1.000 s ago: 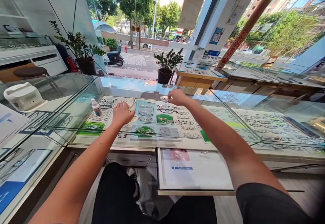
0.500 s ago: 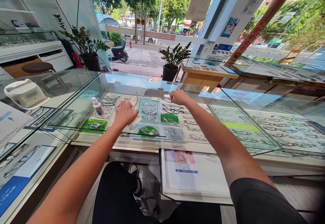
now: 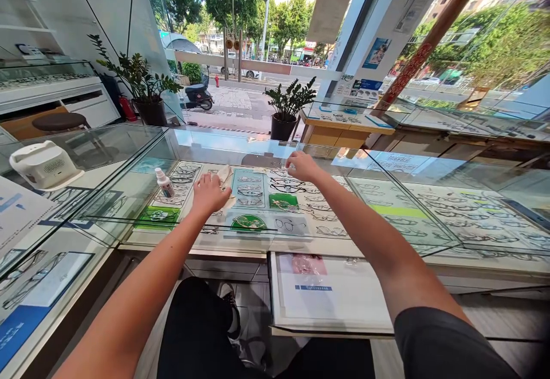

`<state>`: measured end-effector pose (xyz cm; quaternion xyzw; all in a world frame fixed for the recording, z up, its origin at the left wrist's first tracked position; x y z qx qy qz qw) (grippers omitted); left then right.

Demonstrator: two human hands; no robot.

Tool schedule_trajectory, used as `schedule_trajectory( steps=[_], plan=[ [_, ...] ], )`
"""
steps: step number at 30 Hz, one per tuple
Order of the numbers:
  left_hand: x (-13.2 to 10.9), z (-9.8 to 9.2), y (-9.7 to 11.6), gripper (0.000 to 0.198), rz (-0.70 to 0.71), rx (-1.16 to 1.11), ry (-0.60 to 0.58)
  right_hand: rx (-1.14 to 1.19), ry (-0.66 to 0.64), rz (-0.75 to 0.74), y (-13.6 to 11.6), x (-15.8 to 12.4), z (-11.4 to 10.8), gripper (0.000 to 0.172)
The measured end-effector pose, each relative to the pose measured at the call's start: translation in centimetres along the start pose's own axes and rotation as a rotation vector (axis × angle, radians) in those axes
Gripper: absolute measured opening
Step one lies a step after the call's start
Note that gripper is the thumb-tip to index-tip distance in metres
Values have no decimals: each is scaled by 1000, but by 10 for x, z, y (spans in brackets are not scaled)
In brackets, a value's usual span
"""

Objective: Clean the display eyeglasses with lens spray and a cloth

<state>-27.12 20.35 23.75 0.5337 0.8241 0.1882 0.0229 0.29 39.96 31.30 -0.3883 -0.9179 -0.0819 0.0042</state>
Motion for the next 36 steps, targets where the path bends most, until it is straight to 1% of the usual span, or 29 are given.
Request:
schedule_trajectory(
  steps=[2,4,6,8,9,11,13,14,15,17,19,21,23,24,26,28,32,36],
  plan=[
    [0,-1,1,49,0,2,0,3,51,5,-1,-18,-15,26],
    [0,-2,1,47,4,-2,8,23,87,-29,-5,-48,-28,24],
    [0,-2,2,46,6,-8,12,79,100,-115,-11,-89,-36,29],
    [0,-2,1,46,8,-14,8,129,61,-204,-18,-141,-38,44],
    [1,-1,1,46,9,-17,8,158,54,-213,-19,-169,-38,48],
    [1,-1,0,46,14,-22,13,238,22,-200,-21,-228,-31,52],
    [1,0,0,45,16,-25,24,335,28,-125,-20,-286,-18,48],
    [1,0,-1,45,14,-27,27,360,49,-70,-19,-313,-9,43],
    [1,0,-1,45,13,-29,30,364,98,-7,-17,-338,0,35],
    [1,0,0,44,9,-32,33,333,281,116,-13,-381,18,22],
    [0,-1,0,41,13,-36,48,275,457,228,-11,-411,36,22],
    [0,-4,2,37,26,-40,67,230,604,305,-12,-425,50,22],
    [0,-7,3,34,37,-43,78,174,701,348,-14,-424,58,22],
    [0,-8,3,32,37,-45,77,144,721,363,-14,-420,60,24],
    [-1,-11,2,32,29,-46,76,97,719,388,-13,-407,62,29],
    [-2,-15,1,32,4,-43,98,86,706,405,-9,-392,62,35],
    [-7,-23,-5,31,-66,-47,187,102,683,395,4,-365,67,43],
    [-11,-27,-5,28,-78,-70,268,109,631,406,19,-336,77,46]
  ],
)
Point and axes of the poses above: each hand's wrist, its own x-axis towards the middle knuckle, its own z-axis out of the palm, y = z × x, the point moved 6 cm from there along x, towards the middle knuckle, and after that the axes turned 5 degrees about -x, right-handed, at the moved point
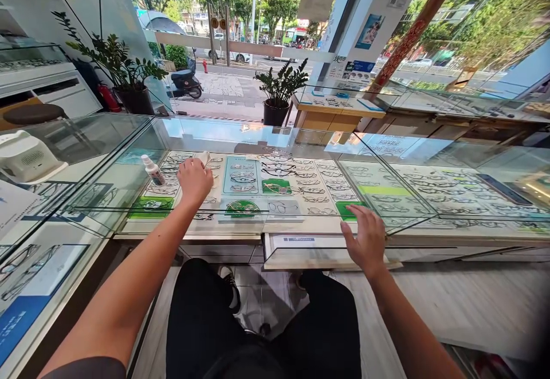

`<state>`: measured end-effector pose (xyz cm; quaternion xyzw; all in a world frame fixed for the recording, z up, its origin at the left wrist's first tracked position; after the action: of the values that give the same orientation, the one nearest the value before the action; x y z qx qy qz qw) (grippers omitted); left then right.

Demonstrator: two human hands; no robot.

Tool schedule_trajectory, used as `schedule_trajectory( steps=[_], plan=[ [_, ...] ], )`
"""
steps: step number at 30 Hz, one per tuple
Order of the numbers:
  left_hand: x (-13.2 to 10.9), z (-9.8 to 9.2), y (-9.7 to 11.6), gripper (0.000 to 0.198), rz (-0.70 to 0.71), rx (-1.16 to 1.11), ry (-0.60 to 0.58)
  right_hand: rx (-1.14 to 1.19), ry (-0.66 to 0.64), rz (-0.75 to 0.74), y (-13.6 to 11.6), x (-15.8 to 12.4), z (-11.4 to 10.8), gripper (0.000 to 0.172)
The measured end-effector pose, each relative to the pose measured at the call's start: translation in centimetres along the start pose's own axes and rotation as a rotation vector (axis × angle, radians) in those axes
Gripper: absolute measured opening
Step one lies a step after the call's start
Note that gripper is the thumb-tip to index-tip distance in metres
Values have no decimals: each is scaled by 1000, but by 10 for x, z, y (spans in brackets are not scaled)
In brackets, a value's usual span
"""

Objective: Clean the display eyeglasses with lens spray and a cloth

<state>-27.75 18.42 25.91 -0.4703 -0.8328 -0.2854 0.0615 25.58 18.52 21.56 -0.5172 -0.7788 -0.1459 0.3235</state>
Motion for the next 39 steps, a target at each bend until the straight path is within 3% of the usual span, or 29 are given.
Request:
schedule_trajectory(
  steps=[6,12,21,24,27,29,31,34,35,37,39],
  plan=[
    [-1,-1,5,32,57,4,29,8,-36,2,2,31,28,50],
    [0,1,8,35,87,18,-24,22,-100,-28,6,53,50,54],
    [-2,-3,13,37,100,-12,-34,-76,-90,-60,7,61,56,46],
    [-2,-15,18,36,137,-95,-23,-60,-52,-28,8,63,56,46],
    [-31,-37,21,36,180,-282,89,-34,-16,-17,8,62,56,46],
    [-78,-42,15,36,158,-457,158,-18,8,-17,7,60,57,45],
    [-140,-24,5,34,114,-657,78,-14,39,-16,8,58,59,44],
    [-230,36,-21,33,-120,-989,-120,-16,81,-15,10,56,61,44],
    [-252,60,-32,35,-273,-1093,-185,-15,89,-13,10,55,62,45],
    [-284,108,-61,36,-773,-1311,-206,-13,91,-10,11,54,63,45],
    [-286,136,-81,33,-979,-1334,-178,-14,73,-1,12,55,63,46]
  ],
)
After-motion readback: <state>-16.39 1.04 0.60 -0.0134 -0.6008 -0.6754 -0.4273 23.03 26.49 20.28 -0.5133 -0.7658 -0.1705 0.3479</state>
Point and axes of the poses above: each hand's wrist, its own x-axis towards the middle knuckle, its own z-axis out of the palm, y = z × x, the point moved 6 cm from there along x, towards the middle knuckle, and after that the axes turned 5 degrees about -x, right-handed, at the moved point
